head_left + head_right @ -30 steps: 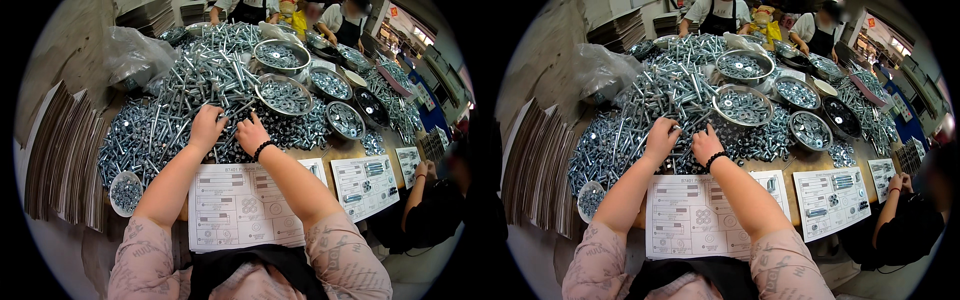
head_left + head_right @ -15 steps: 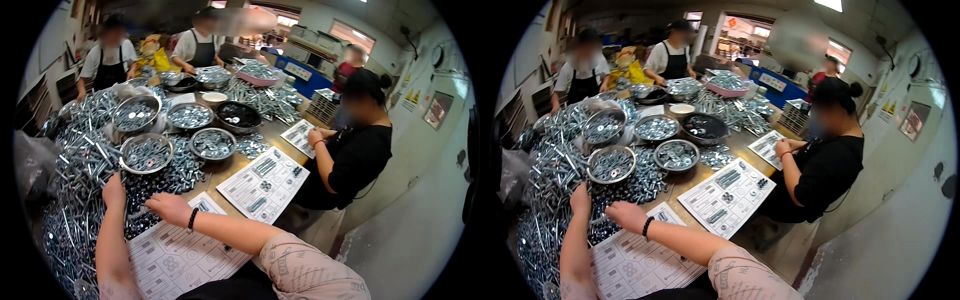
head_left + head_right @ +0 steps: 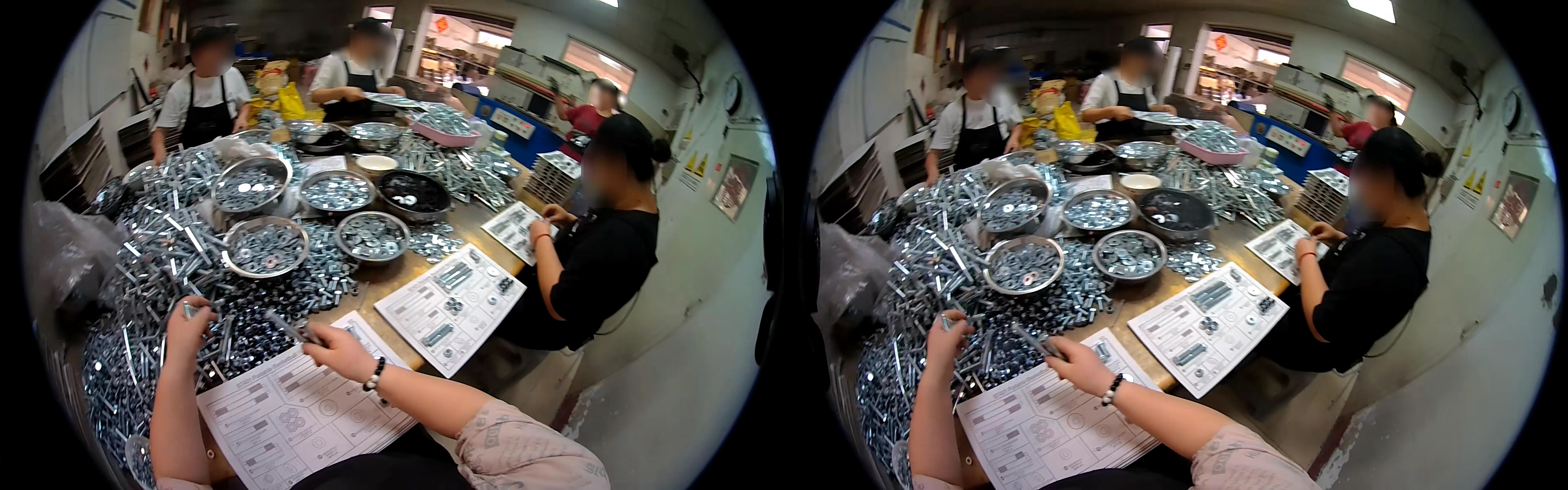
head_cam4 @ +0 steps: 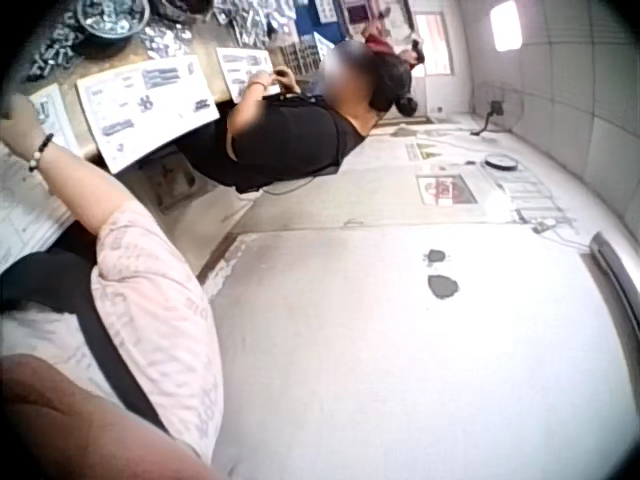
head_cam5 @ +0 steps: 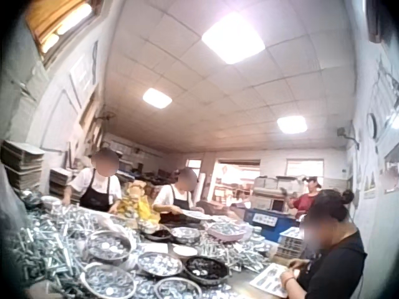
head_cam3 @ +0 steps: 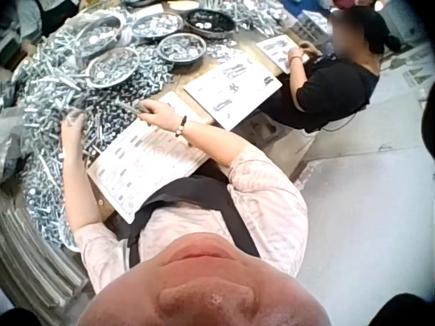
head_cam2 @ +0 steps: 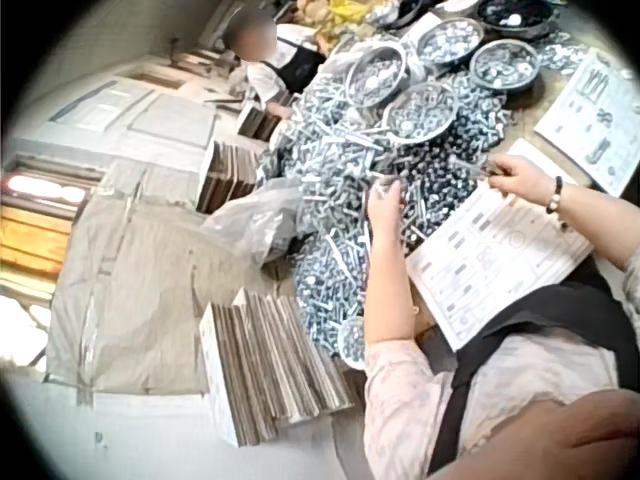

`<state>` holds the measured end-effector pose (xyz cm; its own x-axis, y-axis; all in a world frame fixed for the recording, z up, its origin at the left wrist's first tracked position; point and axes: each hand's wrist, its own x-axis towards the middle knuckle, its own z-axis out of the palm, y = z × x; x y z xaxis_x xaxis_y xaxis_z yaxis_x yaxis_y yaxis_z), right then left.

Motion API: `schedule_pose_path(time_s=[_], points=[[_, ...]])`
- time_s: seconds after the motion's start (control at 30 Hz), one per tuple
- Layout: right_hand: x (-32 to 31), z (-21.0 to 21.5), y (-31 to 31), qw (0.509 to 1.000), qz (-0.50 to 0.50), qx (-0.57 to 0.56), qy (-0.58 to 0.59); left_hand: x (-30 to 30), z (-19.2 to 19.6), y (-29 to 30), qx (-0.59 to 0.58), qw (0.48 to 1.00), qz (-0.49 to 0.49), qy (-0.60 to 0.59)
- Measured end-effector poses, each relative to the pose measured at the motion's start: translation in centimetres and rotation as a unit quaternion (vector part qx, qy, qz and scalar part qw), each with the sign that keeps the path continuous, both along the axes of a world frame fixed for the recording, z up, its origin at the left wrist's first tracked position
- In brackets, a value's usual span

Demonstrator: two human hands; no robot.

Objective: The person sorts metal fasteners from a large pile on a workbench and places them onto a printed hardware layout sheet. They pick up bolts, nuts, and washers by hand and arrange them into designated spots on the sheet, repeating the process throughout the clip.

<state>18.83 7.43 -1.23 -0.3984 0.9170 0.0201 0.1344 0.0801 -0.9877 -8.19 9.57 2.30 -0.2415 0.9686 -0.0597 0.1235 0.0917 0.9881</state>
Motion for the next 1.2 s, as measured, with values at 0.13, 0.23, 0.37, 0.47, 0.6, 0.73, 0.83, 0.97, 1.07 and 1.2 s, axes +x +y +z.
schedule_pose_path(time_s=[0.13,0.23,0.37,0.47,0.6,0.73,0.83,0.97,1.07,1.2], points=[[0.4,0.2,-0.6,0.999,-0.006,0.0,0.039,-0.2,-1.1,-3.4,-0.056,0.997,-0.038,0.043],[1.2,1.9,-1.3,0.999,-0.012,-0.042,0.023,0.8,-2.0,-6.0,-0.009,0.98,-0.1,0.174],[3.2,0.3,-1.2,0.996,-0.034,-0.011,0.078,2.7,-3.3,-7.9,0.117,0.88,-0.252,0.385],[4.6,1.4,-1.8,0.999,0.011,0.033,0.028,4.8,-4.6,-9.5,0.093,0.858,-0.252,0.438],[5.4,2.2,-2.7,0.999,-0.009,0.046,0.028,7.5,-5.4,-10.4,0.07,0.859,-0.289,0.417],[5.2,2.3,-2.6,0.997,-0.047,0.058,0.014,10.1,-6.7,-10.1,0.082,0.855,-0.315,0.403],[4.2,2.3,-2.7,0.997,-0.044,0.062,0.013,11.1,-7.5,-9.0,0.084,0.849,-0.313,0.416],[4.2,1.3,-1.6,0.996,-0.037,0.077,-0.021,10.1,-7.1,-8.2,0.105,0.834,-0.284,0.462],[3.9,1.3,-1.2,0.993,-0.049,0.072,-0.075,7.3,-6.6,-8.1,0.131,0.797,-0.281,0.518],[2.4,0.8,-0.6,0.979,-0.064,0.152,-0.122,5.2,-7.1,-8.4,0.114,0.824,-0.253,0.494]])
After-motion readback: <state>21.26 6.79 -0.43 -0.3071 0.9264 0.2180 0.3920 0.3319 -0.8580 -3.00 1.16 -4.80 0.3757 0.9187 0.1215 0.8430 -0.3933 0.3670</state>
